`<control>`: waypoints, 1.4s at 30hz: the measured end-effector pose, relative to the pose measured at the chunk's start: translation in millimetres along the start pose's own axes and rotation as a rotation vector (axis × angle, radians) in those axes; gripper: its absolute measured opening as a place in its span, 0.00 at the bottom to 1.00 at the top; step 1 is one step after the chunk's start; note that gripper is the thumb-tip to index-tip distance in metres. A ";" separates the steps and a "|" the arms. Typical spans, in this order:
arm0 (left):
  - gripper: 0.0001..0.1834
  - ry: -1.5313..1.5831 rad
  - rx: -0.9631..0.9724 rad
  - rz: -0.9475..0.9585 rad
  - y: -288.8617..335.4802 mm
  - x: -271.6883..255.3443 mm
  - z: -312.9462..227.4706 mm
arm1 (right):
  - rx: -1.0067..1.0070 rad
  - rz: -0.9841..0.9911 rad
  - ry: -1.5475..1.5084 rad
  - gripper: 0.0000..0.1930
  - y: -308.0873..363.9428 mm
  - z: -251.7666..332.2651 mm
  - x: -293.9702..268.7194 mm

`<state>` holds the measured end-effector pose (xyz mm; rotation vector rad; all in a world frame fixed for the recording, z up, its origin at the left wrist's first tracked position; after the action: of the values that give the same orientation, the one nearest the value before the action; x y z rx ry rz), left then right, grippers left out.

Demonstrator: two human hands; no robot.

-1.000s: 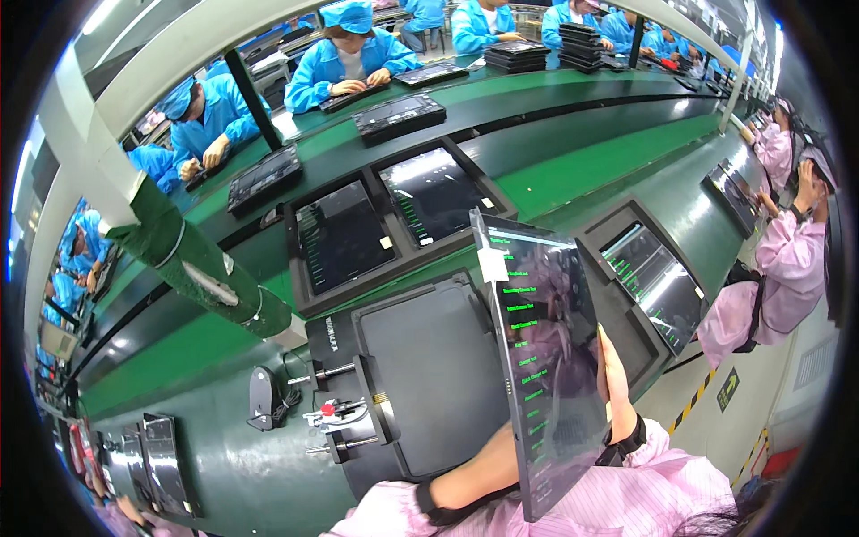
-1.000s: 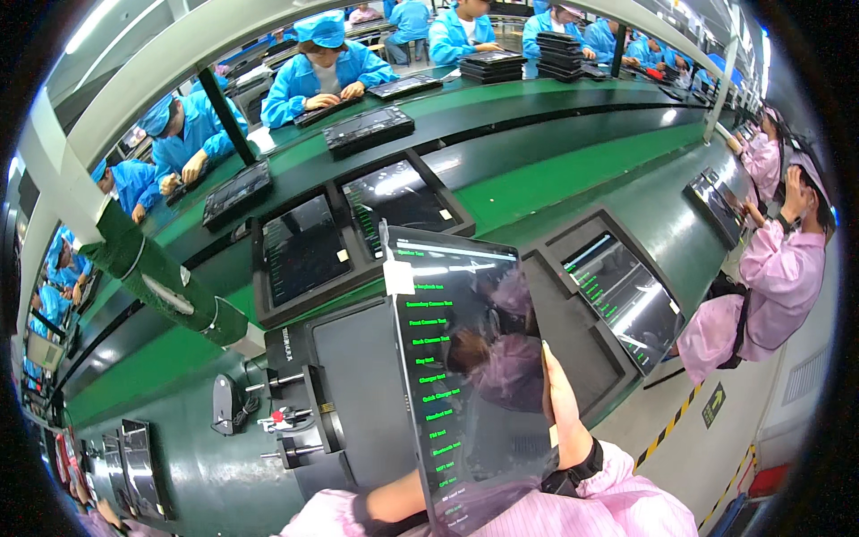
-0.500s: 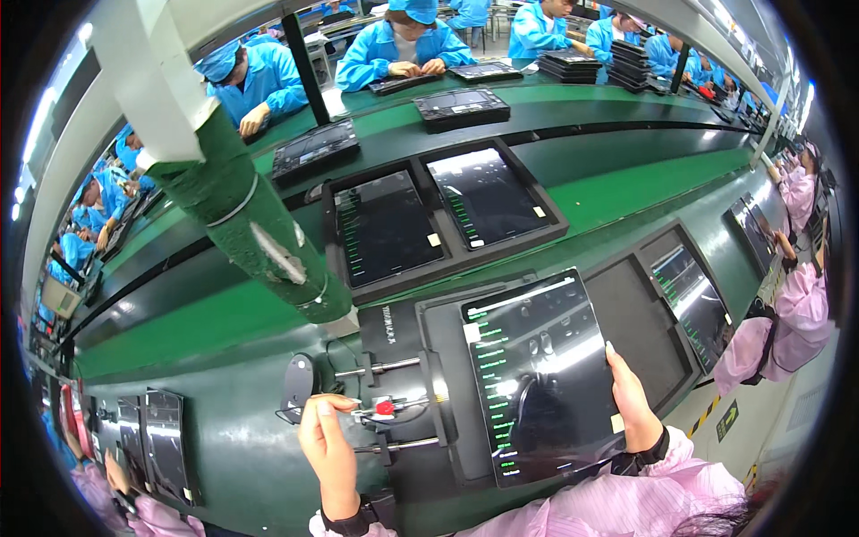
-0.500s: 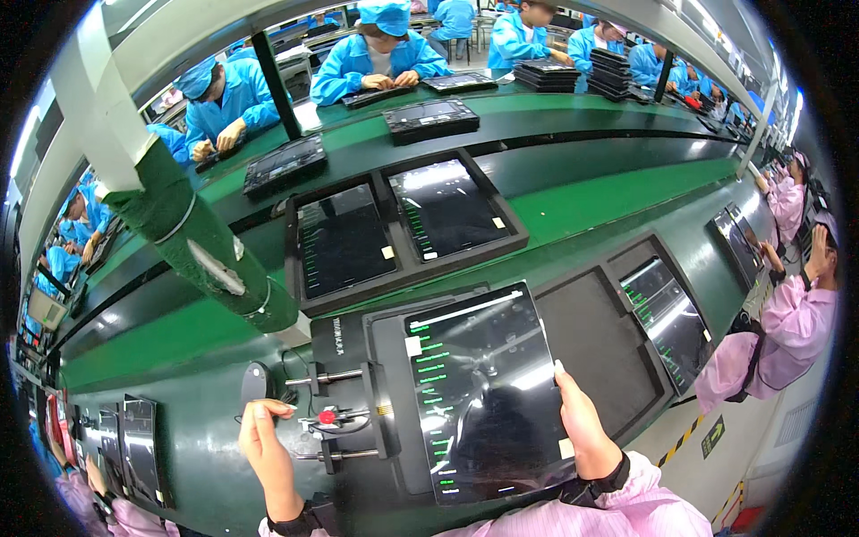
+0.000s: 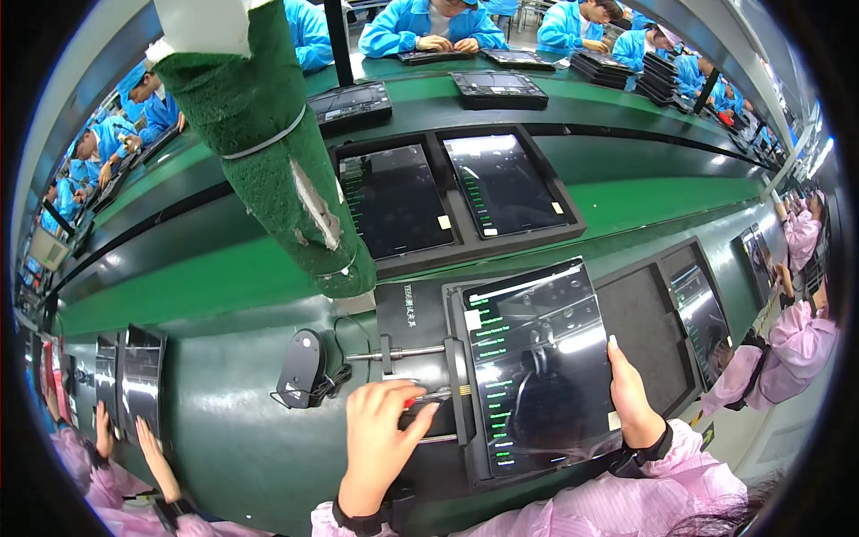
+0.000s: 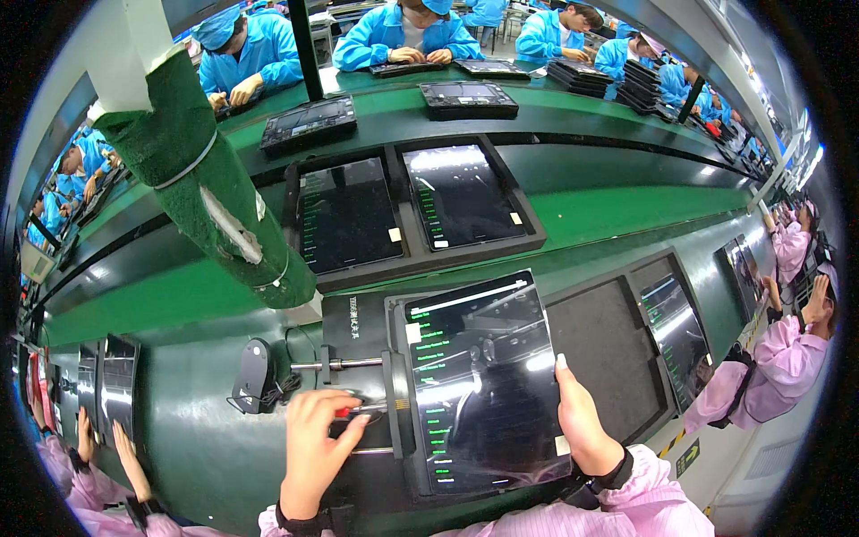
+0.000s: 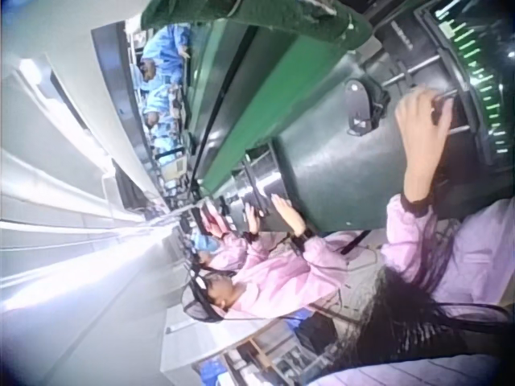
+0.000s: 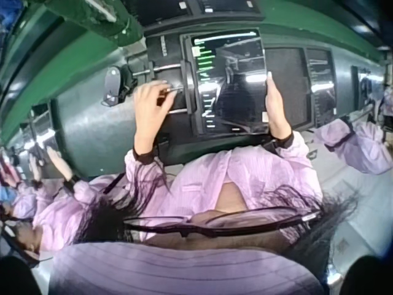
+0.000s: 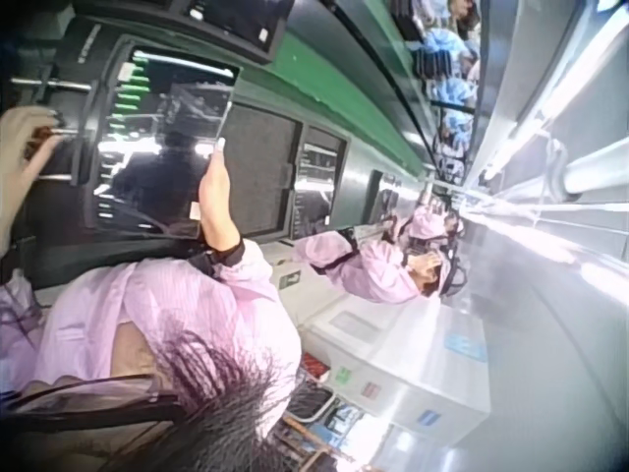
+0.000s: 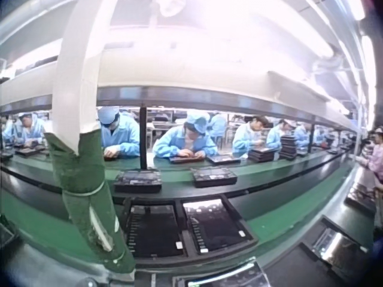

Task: Testing the functional components of tablet devices on a production line and recording metrics on a log sheet.

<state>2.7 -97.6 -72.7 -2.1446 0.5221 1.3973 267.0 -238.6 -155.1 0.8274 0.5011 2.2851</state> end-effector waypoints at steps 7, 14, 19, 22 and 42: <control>0.15 -0.297 -0.064 -0.197 9.0 -15.0 0.8 | -0.051 -0.013 0.127 0.28 3.9 0.1 10.7; 0.05 0.070 -0.619 -0.261 21.0 -34.8 40.7 | -0.508 0.159 0.593 0.29 4.8 8.3 16.9; 0.05 -0.018 -0.529 -0.282 23.2 -34.9 34.7 | -0.610 0.146 0.917 0.27 3.4 10.9 16.3; 0.06 -0.094 -0.332 -0.276 18.4 -38.4 27.6 | -0.557 0.134 1.227 0.30 2.5 5.0 20.5; 0.14 -0.062 0.089 -0.028 7.6 -6.2 9.0 | -0.817 -0.142 1.118 0.14 8.8 28.0 22.5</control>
<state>-10.5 -97.9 -71.6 -2.0246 0.5193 1.3944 268.7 -225.9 -120.4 -0.8937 0.0173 2.3102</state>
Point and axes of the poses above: each hand's wrist, its own y-axis away from the middle knuckle, its own x-axis out of the palm, z = x × y, the point moved 4 cm from there along -y, towards the middle knuckle, and after that the axes turned 12 degrees about -y, right-handed, at the moved point
